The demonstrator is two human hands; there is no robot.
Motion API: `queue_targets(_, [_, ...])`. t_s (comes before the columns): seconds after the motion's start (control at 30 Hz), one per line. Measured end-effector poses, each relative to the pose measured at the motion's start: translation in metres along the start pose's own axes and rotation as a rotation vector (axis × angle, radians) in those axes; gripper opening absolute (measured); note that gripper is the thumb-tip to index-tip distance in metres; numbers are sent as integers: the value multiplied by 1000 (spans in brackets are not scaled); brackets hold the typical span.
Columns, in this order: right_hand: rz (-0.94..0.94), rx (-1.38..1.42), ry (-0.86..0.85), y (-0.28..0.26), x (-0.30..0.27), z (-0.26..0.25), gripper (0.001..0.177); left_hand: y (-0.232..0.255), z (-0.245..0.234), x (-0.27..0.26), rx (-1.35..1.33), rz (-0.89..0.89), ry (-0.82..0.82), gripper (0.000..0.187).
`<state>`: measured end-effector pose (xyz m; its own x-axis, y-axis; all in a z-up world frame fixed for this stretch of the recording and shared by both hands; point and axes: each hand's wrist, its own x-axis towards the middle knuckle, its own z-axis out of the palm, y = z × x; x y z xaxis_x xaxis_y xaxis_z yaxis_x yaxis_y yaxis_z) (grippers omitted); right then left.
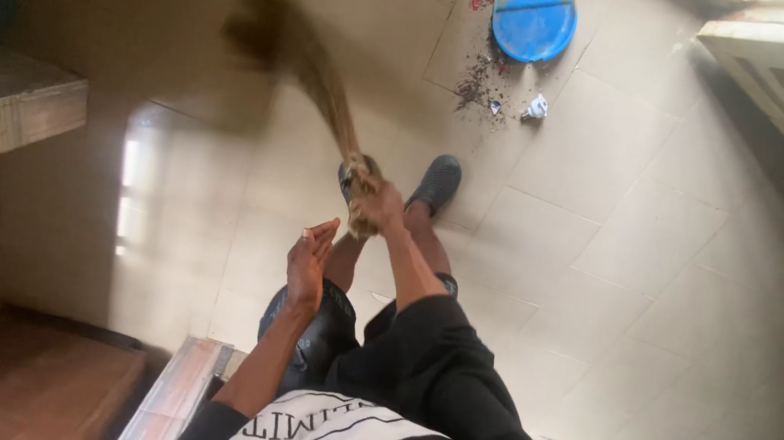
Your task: The person picks up a light bulb from a dustpan, separates a small component from it, and then sweeps debris into the dustpan using a bundle of straw.
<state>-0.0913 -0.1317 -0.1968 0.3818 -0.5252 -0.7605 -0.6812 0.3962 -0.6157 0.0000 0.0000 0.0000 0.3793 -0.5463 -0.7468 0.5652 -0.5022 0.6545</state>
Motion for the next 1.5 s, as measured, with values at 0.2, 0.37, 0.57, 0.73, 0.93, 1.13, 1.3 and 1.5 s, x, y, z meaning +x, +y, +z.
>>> queue_targets(0.2, [80,713,247,-62,33,-48,74,12,10,15,90,-49,8,70])
queue_targets(0.37, [282,889,395,-65,-11,-88,70,14,17,17,33,-56,-37,68])
queue_targets(0.57, [200,1179,357,-59,-146,-78,75,20,26,21,28,-45,-82,68])
queue_targets(0.73, [142,1105,233,-58,-142,-62,77,19,26,28,56,-25,-109,69])
queue_targets(0.93, [337,1013,352,-40,-73,-78,77,28,26,26,54,-51,-124,70])
queue_targets(1.13, [169,1163,335,-46,-174,-94,76,32,29,24,114,-64,-167,71])
queue_targets(1.3, [-9,1083,340,-75,-248,-97,76,20,52,32,164,-77,-246,68])
queue_targets(1.5, [-14,1078,285,-101,-283,-100,81,40,126,30,255,-262,-270,52])
